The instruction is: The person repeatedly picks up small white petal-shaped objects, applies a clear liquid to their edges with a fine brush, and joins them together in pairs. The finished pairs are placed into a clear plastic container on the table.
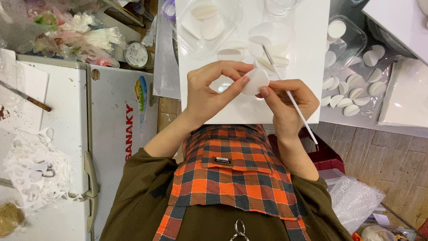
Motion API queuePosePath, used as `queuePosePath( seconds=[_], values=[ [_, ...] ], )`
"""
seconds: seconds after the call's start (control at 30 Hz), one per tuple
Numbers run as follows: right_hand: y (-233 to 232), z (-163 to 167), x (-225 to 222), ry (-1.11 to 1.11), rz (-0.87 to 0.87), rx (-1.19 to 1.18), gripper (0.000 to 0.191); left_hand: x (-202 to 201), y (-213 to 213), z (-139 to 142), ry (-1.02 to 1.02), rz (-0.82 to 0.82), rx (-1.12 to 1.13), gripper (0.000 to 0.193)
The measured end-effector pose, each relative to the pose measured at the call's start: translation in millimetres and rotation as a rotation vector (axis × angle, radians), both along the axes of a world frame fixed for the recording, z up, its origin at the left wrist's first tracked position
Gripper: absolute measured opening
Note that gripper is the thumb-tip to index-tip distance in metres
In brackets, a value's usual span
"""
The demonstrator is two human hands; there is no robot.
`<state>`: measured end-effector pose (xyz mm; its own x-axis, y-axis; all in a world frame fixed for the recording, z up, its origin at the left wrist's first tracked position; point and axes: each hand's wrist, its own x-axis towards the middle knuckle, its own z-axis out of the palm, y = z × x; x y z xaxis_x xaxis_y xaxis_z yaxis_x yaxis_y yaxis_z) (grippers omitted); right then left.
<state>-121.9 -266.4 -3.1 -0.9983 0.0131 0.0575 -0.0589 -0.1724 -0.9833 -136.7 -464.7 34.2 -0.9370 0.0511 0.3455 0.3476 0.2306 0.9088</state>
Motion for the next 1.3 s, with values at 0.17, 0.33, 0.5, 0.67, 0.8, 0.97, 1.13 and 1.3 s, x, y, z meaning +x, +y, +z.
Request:
queuePosePath(
  seconds=[0.17,0.33,0.5,0.67,0.8,0.97,1.13,1.3],
  values=[
    [2,0,-3,0.013,-0.013,0.103,0.014,4,5,-5,-0.019,0.007,0.016,0.008],
    [8,-5,0,0.028,-0.009,0.103,0.014,8,12,-8,0.012,-0.015,0.015,0.007],
    [12,-7,3,0.076,-0.020,0.179,0.015,13,17,-6,0.030,-0.011,-0.024,0.005],
    [11,-10,4,0.081,-0.035,0.208,0.016,16,23,-2,0.095,0.034,-0.086,0.008],
    [11,-14,4,0.116,-0.062,0.195,0.016,18,26,-3,0.172,0.038,-0.137,0.016],
    [14,-14,8,0.215,-0.012,0.196,0.017,15,19,-12,-0.156,-0.013,0.105,0.015],
    [17,-8,11,0.244,0.005,0.331,0.018,15,14,-16,-0.264,-0.140,0.219,0.021],
    [23,-2,4,0.420,0.137,0.450,0.020,13,10,-20,-0.298,-0.240,0.244,0.030]
  ],
)
